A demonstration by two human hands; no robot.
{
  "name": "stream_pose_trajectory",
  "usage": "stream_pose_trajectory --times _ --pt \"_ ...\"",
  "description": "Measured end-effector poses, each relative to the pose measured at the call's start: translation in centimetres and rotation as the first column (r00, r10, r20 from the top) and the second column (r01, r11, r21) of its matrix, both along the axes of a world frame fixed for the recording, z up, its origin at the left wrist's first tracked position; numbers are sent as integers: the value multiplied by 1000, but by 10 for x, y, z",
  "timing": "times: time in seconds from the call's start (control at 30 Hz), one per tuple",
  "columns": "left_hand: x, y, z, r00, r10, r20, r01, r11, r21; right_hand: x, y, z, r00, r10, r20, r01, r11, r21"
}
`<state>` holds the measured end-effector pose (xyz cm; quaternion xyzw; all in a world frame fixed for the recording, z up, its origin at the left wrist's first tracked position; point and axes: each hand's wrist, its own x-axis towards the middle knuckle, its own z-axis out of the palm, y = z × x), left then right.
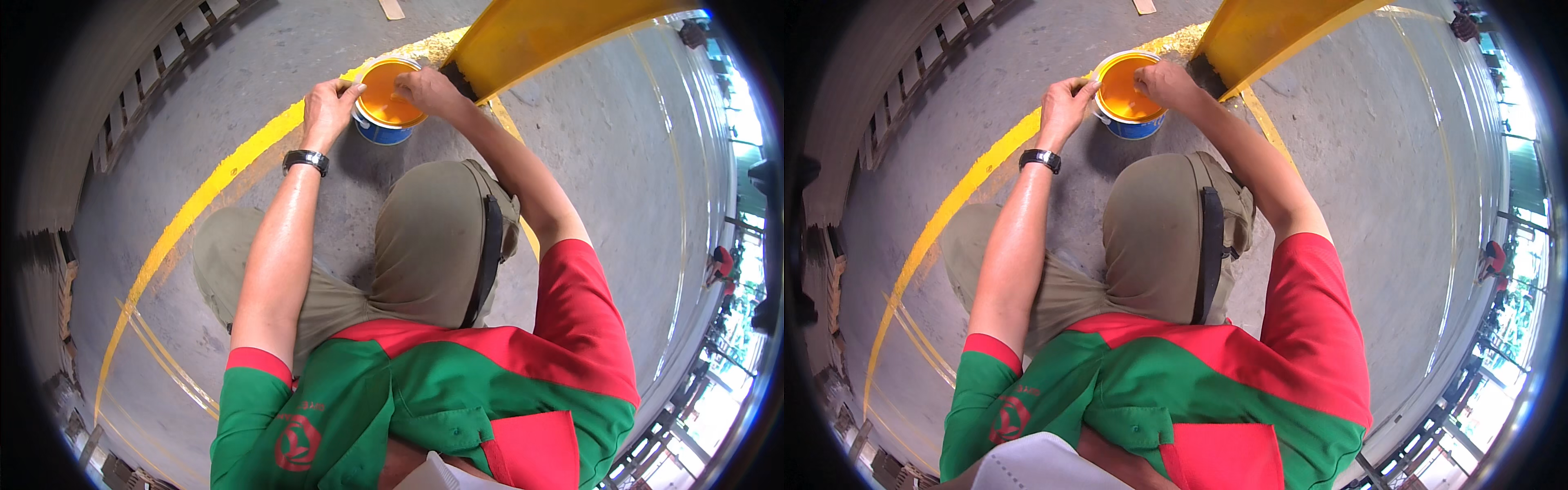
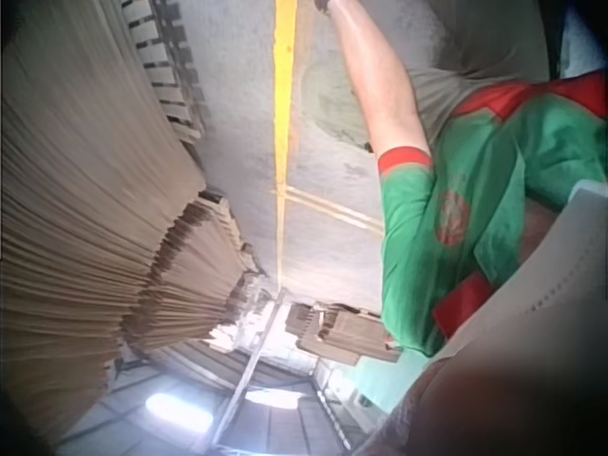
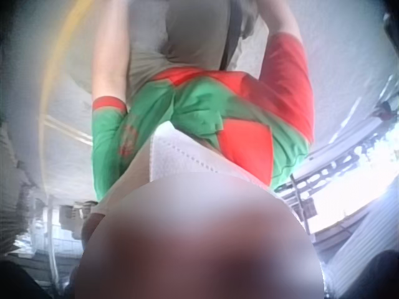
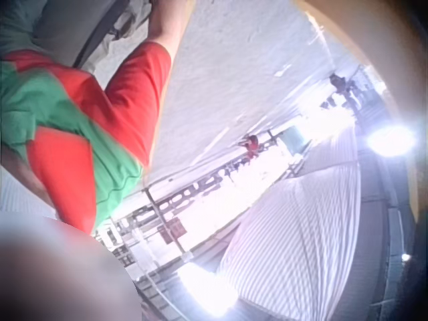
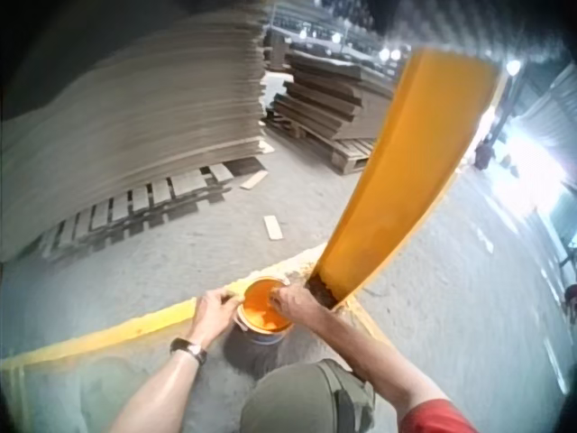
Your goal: The person kneels and paints the base of a concrete pillar yellow using a paintbrush and a small paint can. They repeatedly dip the brush into the paint and apply it along the pillar's edge, occasionally using a small piece of cardboard to shield adjacent surfaces.
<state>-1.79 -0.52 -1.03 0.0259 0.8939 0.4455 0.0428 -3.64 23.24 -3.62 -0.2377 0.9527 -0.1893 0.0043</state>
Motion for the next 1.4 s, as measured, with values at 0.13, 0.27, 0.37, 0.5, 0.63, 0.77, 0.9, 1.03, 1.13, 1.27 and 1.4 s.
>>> stream_pose_trajectory --times 0.13,0.27,0.37,0.5,0.63,0.77,0.9,1.03,1.13,1.27,1.4 --pt "-4 3 -3 1000 -4 -10 4 1000 6 3 5 19 1000 -18 -3 18 1000 -10" --pt "-3 3 0 1000 -11 -7 11 1000 10 23 22 62 990 -119 -80 94 961 -260" --pt "-1 5 5 1000 -6 17 6 1000 -2 44 27 83 986 -140 -88 114 960 -255" --pt "-1 8 7 1000 -13 -4 13 1000 7 66 29 96 971 -222 -90 171 906 -388" --pt "-3 8 2 1000 -3 -23 3 1000 7 78 33 99 954 -264 -141 173 871 -459" --pt "-4 7 -1 1000 -5 -24 6 1000 16 87 41 94 947 -289 -140 175 830 -530" --pt "-6 7 -1 998 -23 -54 23 1000 2 97 44 79 935 -342 -91 239 800 -551" --pt "-6 10 -1 998 -34 -49 33 999 -30 108 44 66 924 -379 -46 287 771 -568" --pt "-6 10 -3 999 -24 -42 24 1000 -11 111 51 63 890 -456 -20 362 731 -578" --pt "-6 11 -1 1000 -26 -13 26 1000 1 103 66 56 705 -688 171 539 363 -760" --pt "-3 12 7 999 -30 -20 30 1000 5 82 80 42 515 -857 -4 564 342 -752"
